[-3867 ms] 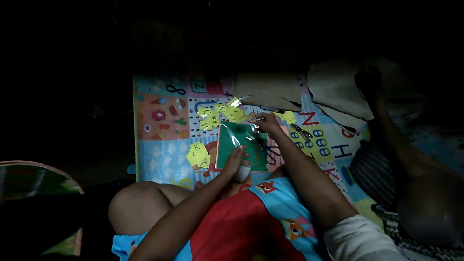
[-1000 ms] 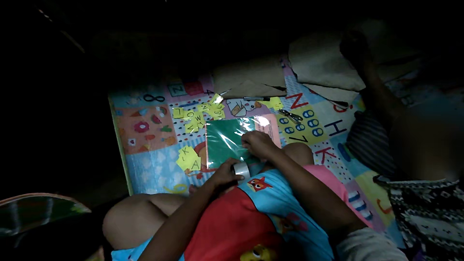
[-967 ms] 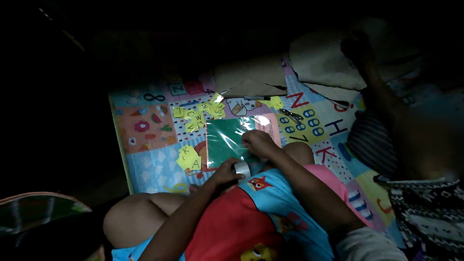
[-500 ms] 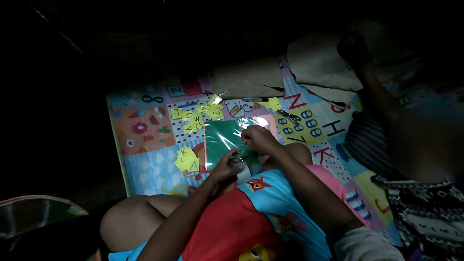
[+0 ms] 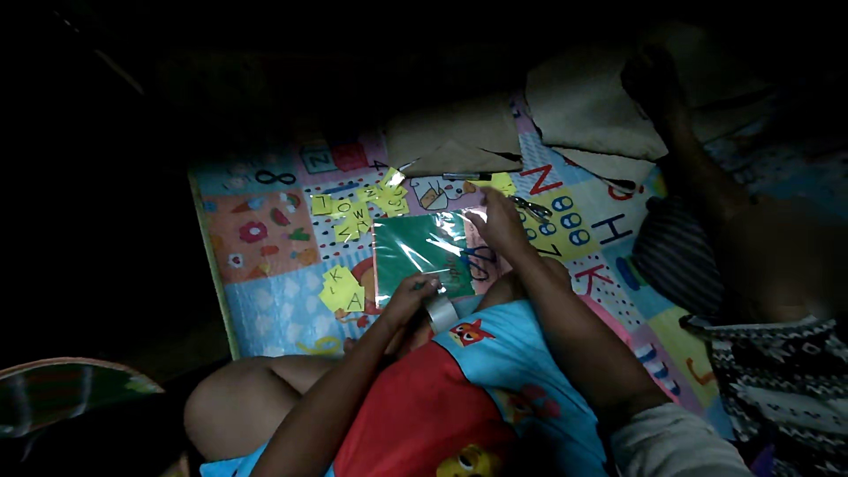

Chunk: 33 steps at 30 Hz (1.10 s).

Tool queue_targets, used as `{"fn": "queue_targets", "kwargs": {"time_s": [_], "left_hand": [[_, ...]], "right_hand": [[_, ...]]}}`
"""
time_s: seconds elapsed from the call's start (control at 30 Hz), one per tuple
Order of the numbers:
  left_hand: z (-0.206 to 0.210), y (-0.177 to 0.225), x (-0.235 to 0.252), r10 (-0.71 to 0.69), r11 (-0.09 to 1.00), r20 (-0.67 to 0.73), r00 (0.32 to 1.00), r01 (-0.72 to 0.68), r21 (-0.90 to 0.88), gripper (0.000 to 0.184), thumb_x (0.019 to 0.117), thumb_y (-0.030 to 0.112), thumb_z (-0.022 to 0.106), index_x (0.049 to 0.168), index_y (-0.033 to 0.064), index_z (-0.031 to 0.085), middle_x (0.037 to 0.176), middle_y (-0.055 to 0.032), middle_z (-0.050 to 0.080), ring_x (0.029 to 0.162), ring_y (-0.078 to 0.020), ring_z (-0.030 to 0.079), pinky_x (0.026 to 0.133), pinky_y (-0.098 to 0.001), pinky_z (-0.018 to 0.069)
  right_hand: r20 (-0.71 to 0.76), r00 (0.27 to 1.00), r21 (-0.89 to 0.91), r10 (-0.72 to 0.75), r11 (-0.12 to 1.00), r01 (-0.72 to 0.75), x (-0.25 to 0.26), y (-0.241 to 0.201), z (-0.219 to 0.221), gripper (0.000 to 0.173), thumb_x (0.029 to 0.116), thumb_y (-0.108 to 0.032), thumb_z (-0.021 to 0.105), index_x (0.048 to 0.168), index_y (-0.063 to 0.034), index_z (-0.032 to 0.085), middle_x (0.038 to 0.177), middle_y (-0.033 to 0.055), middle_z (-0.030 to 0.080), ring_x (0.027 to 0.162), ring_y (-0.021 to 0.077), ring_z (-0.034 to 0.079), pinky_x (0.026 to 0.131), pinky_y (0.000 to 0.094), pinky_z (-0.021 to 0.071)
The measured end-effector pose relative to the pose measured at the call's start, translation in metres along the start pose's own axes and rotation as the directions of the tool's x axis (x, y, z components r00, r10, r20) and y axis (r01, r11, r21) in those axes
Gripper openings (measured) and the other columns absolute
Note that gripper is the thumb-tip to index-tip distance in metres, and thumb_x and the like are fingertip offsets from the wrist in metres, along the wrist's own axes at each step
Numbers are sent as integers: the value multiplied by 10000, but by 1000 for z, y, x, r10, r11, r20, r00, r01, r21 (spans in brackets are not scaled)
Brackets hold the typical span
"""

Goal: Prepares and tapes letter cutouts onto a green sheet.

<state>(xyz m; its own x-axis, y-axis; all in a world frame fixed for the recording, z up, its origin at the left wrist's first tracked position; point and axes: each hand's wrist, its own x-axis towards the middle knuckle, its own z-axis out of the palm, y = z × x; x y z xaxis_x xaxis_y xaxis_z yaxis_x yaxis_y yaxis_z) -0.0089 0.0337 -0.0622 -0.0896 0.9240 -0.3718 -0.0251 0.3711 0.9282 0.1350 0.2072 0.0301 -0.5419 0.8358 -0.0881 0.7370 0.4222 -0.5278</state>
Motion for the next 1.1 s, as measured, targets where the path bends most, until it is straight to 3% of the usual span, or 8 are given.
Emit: {"fn": "queue_targets", "kwargs": {"time_s": [0.1,0.17,0.4,0.63,0.77,0.87,0.97,1.1], "left_hand": [[3,9,2,-21,999,6,1000,21,-40,278,1077,89,451,1215,-81,623,1187,-136,625,1031,-117,614,944,-293,517],[4,12,1,-44,997,1,999,44,-71,298,1092,79,394,1218,-97,600,1143,-124,622,1000,-110,613,932,-287,516],[-3,4,1,3,999,49,999,-1,-46,284,1073,84,440,1203,-102,611,1189,-142,634,1045,-120,628,976,-309,520],[-9,2,2,38,997,148,988,-47,59,345,1034,77,515,1347,-70,528,1308,-176,564,1126,-165,575,987,-332,483],[-10,0,3,35,997,175,984,-45,57,378,1015,43,511,1382,-48,493,1275,-168,559,1067,-149,573,939,-323,492],[-13,0,2,1,997,201,980,-16,75,427,1018,46,525,1435,-9,451,1245,-159,572,1024,-148,588,892,-323,510],[-12,2,3,-16,993,241,970,-14,121,508,1001,16,504,1492,11,377,1222,-149,577,993,-137,591,868,-315,510],[-11,-1,2,-35,993,240,970,7,120,555,992,1,514,1521,21,347,1415,-202,498,1169,-207,579,969,-364,505]], "right_hand": [[369,895,-258,250,953,-160,-1,30,24,450,967,-188,698,1243,148,583,1257,366,596,1216,535,565,983,680,458],[526,785,-393,326,912,-115,1,47,46,410,918,-133,746,1200,136,614,1263,344,601,1214,505,574,970,661,465],[466,842,-463,273,886,-31,-4,60,82,322,975,-124,669,1230,73,660,1333,296,598,1345,491,476,1021,628,446],[397,896,-404,198,914,-23,6,49,42,256,1012,-70,609,1169,130,643,1231,342,624,1199,508,589,998,644,461],[498,865,-369,69,919,139,16,79,-10,262,990,-111,668,1171,78,678,1181,312,660,1161,492,612,1003,666,442],[570,821,-340,34,920,197,4,106,-38,252,886,-73,782,1089,54,703,1071,267,684,1043,451,642,940,663,465],[624,774,-366,113,917,161,-12,102,-44,343,877,-108,807,1172,25,693,1239,240,637,1192,431,577,1036,698,359],[695,719,-275,12,929,250,-22,92,-19,465,870,-261,832,1214,10,678,1239,218,624,1181,400,578,997,682,380]]}}
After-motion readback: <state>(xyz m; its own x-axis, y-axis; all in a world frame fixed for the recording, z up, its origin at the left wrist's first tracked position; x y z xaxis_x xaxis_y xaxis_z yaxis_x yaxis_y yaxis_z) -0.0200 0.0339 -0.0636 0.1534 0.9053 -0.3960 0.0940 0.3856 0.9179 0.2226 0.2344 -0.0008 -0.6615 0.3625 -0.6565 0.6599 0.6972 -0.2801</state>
